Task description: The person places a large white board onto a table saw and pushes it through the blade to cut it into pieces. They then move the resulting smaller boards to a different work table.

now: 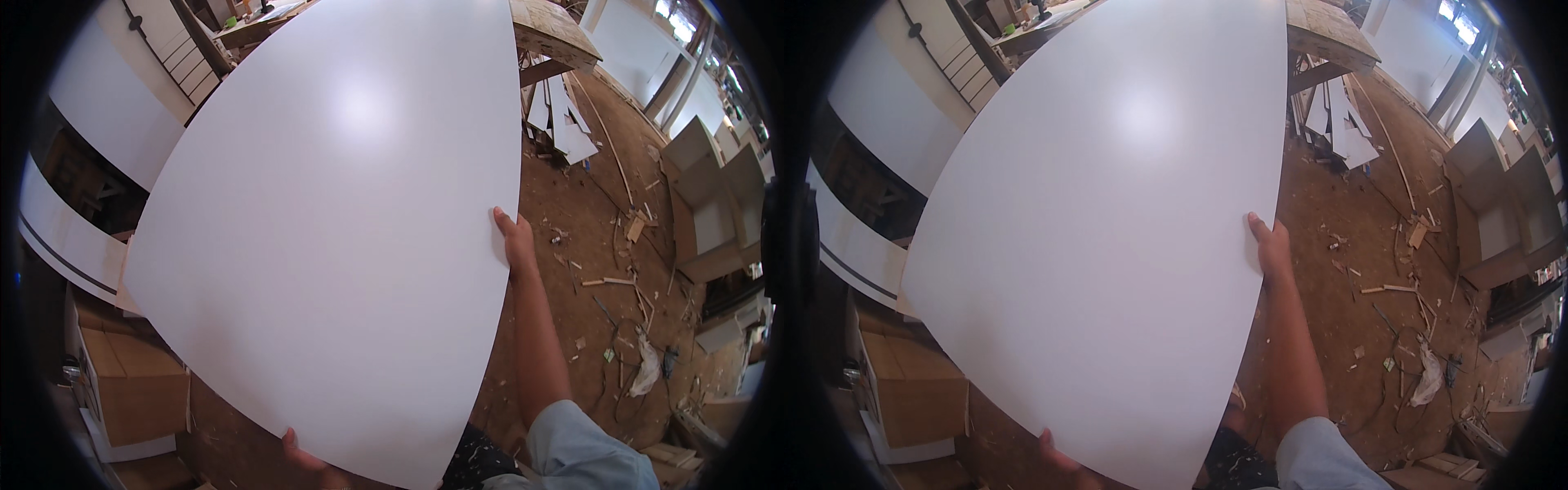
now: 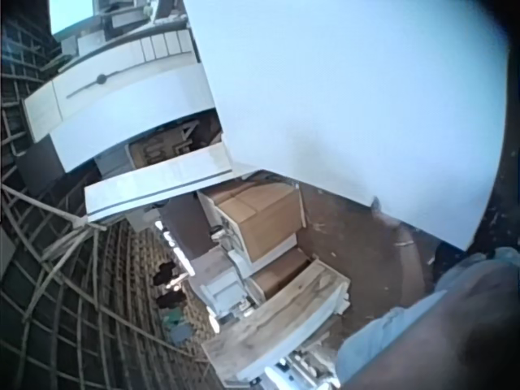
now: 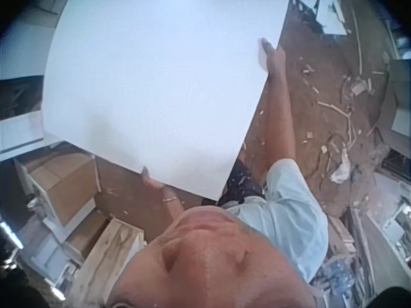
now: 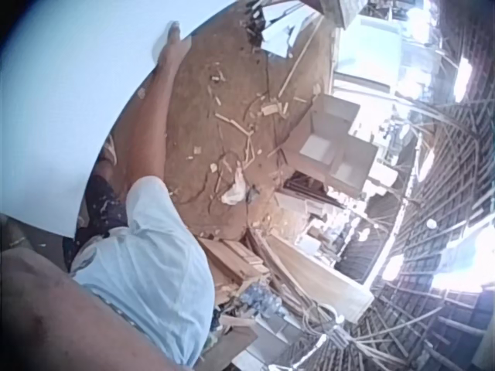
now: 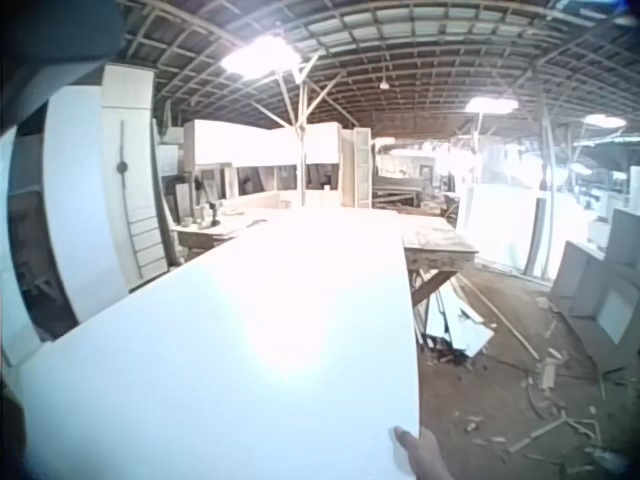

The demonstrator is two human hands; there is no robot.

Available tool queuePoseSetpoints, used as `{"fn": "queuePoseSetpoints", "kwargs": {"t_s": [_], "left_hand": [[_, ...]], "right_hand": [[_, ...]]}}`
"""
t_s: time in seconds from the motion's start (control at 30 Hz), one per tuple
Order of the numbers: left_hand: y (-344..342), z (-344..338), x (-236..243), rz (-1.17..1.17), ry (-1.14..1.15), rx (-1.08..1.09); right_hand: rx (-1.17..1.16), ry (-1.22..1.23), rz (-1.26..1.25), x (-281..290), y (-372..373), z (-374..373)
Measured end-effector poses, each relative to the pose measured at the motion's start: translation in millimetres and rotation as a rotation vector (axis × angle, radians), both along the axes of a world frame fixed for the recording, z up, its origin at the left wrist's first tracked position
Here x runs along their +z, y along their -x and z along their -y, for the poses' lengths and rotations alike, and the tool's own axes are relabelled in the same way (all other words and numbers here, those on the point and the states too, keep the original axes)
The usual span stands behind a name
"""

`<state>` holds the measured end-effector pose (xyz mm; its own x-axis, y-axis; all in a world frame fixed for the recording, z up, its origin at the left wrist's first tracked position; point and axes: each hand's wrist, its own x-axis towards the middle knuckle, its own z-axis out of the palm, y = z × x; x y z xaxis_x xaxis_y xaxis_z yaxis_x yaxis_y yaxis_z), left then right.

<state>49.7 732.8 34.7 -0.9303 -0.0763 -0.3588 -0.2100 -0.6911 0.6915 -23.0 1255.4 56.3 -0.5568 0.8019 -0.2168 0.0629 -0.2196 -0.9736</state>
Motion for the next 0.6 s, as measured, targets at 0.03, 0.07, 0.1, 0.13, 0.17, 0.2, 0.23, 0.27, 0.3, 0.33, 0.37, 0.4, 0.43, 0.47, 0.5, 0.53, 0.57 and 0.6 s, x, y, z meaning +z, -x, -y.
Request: {"fn": "queuePoseSetpoints", "kwargs": {"t_s": [0.03, 0.07, 0.1, 0.13, 0.17, 0.2, 0.23, 0.27, 0.3, 0.33, 0.37, 0.4, 0.43, 0.47, 0.5, 0.53, 0.57, 0.6], "left_hand": [[6, -10, 2, 0.009, 0.004, 0.008], [11, -21, 3, 0.018, 0.007, 0.015], [17, -32, 3, 0.004, 0.016, 0.013], [23, -44, 2, -0.009, 0.024, 0.010], [29, -54, 1, -0.022, 0.033, 0.008], [36, -65, -4, -0.032, 0.032, -0.020], [42, -74, -8, -0.045, 0.038, -0.041], [47, -83, -12, -0.058, 0.044, -0.061], [57, -99, -9, -0.065, 0.003, -0.081], [66, -118, -3, -0.078, -0.038, -0.096], [73, -133, 1, -0.091, -0.080, -0.111], [80, -143, 1, -0.091, -0.090, -0.103], [87, -153, -1, -0.092, -0.100, -0.095], [94, -160, -3, -0.094, -0.112, -0.088], [99, -168, -6, -0.087, -0.099, -0.090], [105, -174, -8, -0.080, -0.086, -0.092], [111, -179, -10, -0.076, -0.075, -0.097], [116, -183, -11, -0.065, -0.079, -0.099]], "right_hand": [[-0.001, 0.008, 0.013, 1, 6, -7], [-0.002, 0.016, 0.026, 1, 10, -15], [-0.006, 0.021, 0.037, 4, 15, -23], [0.002, 0.013, 0.020, 3, 23, -33], [0.010, 0.006, 0.004, 1, 32, -42], [0.006, -0.006, -0.003, -2, 36, -56], [0.012, 0.008, 0.002, -6, 42, -70], [0.018, 0.022, 0.006, -9, 48, -85], [0.023, 0.036, 0.003, -12, 55, -101], [0.018, 0.029, 0.005, -20, 64, -118], [0.012, 0.021, 0.006, -27, 71, -134], [0.015, 0.017, 0.007, -24, 81, -140], [0.019, 0.029, -0.003, -21, 90, -146], [0.022, 0.041, -0.014, -17, 97, -151], [0.015, 0.052, -0.013, -15, 98, -160], [0.018, 0.036, 0.007, -21, 100, -172], [0.019, 0.019, 0.025, -28, 103, -186], [0.021, 0.006, 0.040, -35, 106, -197]]}}
